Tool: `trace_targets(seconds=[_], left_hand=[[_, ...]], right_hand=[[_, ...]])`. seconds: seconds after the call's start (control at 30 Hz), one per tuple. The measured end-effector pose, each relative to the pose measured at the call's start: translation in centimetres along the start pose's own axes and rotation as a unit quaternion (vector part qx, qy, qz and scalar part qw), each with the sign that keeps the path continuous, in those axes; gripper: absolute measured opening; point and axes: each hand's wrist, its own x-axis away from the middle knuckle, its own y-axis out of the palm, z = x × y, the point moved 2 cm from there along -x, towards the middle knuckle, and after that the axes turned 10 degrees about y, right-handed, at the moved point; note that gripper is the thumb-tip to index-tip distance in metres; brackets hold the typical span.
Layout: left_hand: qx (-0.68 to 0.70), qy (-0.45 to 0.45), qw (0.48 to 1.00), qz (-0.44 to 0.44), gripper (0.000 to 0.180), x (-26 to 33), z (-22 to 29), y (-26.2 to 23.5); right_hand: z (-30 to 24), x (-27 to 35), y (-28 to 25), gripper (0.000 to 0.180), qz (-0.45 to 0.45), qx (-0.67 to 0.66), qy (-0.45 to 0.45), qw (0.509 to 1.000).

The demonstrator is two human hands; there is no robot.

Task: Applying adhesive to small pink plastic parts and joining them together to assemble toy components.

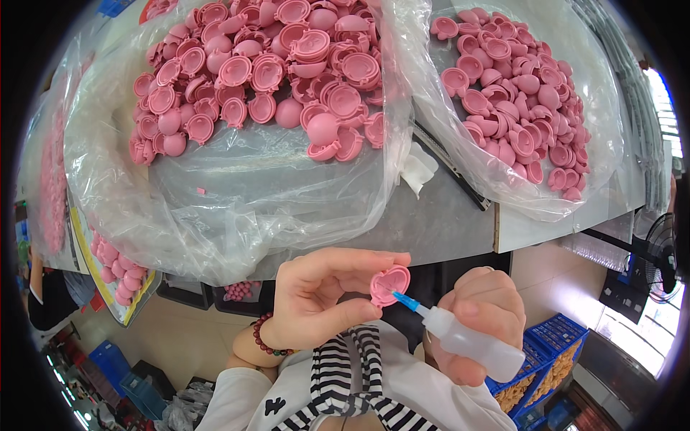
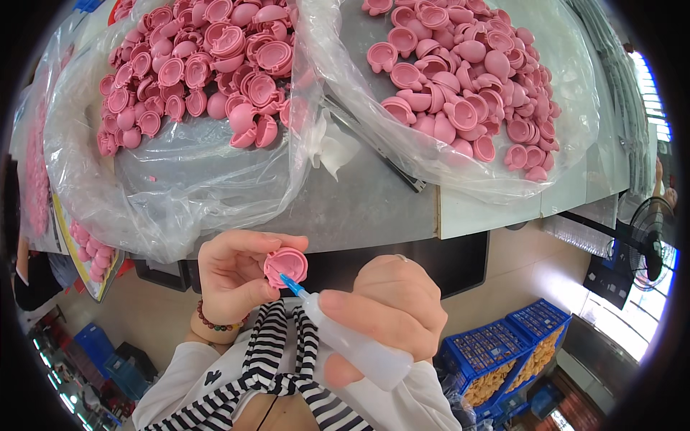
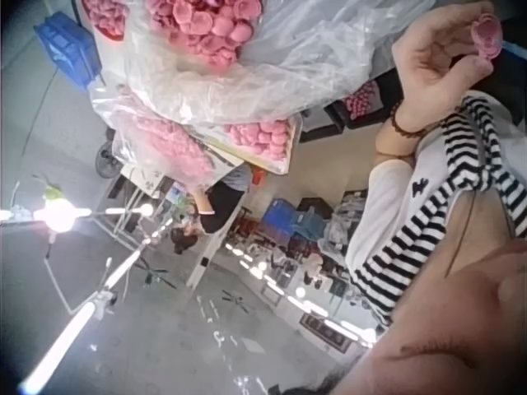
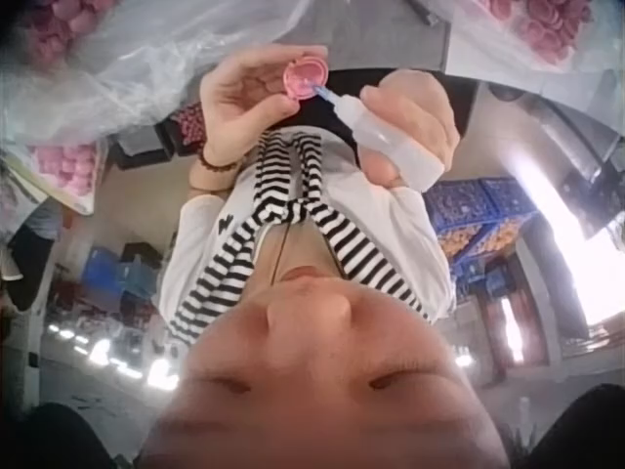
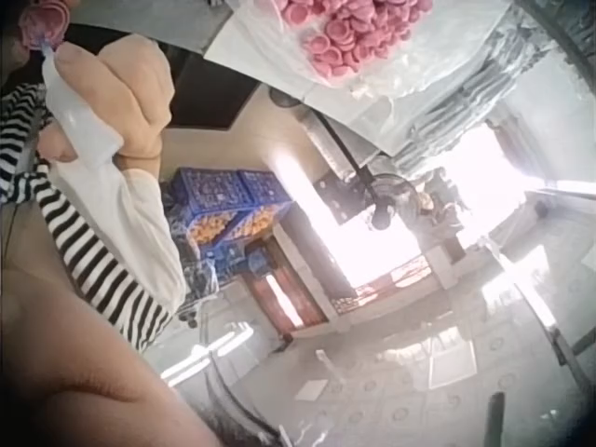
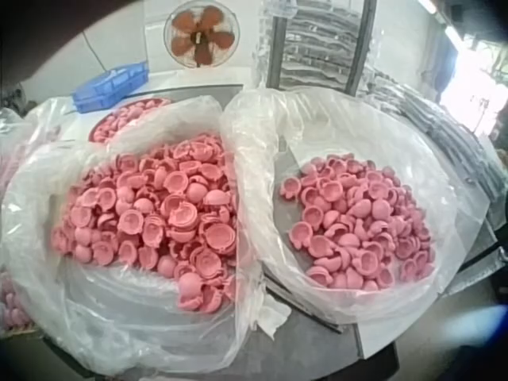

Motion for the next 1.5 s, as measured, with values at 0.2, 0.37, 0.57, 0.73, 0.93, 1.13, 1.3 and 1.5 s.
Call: trace_targets(seconds=[0.2, 0.37, 0.57, 0.73, 0.93, 1.13, 1.3, 1.5], left_hand=[[-0.003, 0.000, 1.000, -0.007, 0.041, -0.2, 0.1, 0.3], [-0.004, 0.007, 1.000, -0.007, 0.041, 0.0, 0.0, 0.0], [-0.021, 0.025, 0.999, -0.005, 0.042, -0.1, 0.1, 0.1], [-0.064, 0.010, 0.996, 0.057, 0.042, 0.0, 0.1, 0.4], [-0.064, 0.066, 0.996, 0.022, 0.038, 0.1, 0.0, 0.2], [-0.111, 0.091, 0.990, 0.011, 0.038, 0.0, 0.1, 0.4], [-0.114, 0.091, 0.989, 0.012, 0.038, -0.1, 0.0, 0.4], [-0.089, 0.071, 0.993, 0.014, 0.038, -0.2, 0.1, 0.3]], right_hand=[[-0.1, -0.1, -0.5, 0.062, 0.015, 0.006, 0.010, 1.000], [0.1, 0.1, -0.6, 0.063, 0.021, 0.028, 0.019, 0.999], [0.2, 0.2, -0.9, 0.062, 0.035, 0.045, 0.020, 0.998], [0.1, 0.2, -1.3, 0.060, 0.025, 0.065, 0.012, 0.998], [-0.2, 0.4, -1.2, 0.059, -0.003, 0.053, 0.001, 0.999], [-0.8, 0.3, -0.8, 0.057, -0.032, 0.028, 0.006, 0.999], [-0.8, 0.3, -0.8, 0.057, -0.029, 0.026, 0.012, 0.999], [-0.4, 0.4, -1.1, 0.057, -0.002, 0.040, 0.007, 0.999]])
